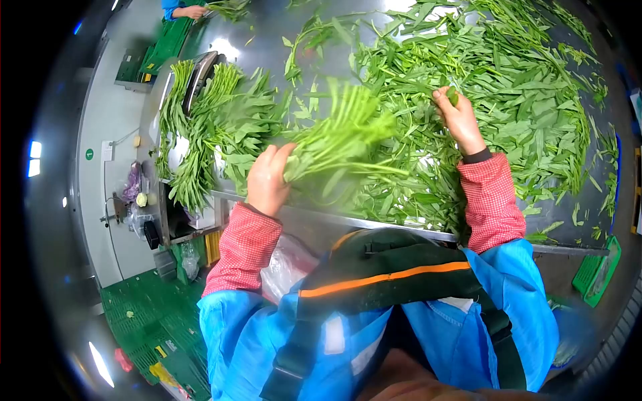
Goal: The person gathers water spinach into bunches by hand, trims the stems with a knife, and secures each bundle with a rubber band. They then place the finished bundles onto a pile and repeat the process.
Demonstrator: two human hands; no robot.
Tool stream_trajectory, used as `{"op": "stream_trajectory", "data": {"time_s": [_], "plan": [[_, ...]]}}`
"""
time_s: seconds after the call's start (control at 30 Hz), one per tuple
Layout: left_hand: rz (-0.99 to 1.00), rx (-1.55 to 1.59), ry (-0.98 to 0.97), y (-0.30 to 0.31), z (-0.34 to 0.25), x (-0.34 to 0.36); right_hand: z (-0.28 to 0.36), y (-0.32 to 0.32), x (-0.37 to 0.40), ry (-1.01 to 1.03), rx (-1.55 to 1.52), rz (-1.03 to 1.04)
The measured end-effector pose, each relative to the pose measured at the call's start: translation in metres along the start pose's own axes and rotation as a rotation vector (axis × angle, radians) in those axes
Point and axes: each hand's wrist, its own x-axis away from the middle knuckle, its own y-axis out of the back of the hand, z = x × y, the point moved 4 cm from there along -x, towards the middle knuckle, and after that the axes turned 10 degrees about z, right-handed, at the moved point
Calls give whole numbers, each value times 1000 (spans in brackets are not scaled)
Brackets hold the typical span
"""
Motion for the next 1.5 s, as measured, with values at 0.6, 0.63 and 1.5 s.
{"op": "stream_trajectory", "data": {"time_s": [0.6,0.63,1.5], "plan": [[11,521,217,-34,17,9,57,-34,16,65,-103,240],[6,500,188,-34,14,5,54,-49,12,127,16,249],[273,1369,497,-56,32,23,37,-25,33,354,700,255]]}}
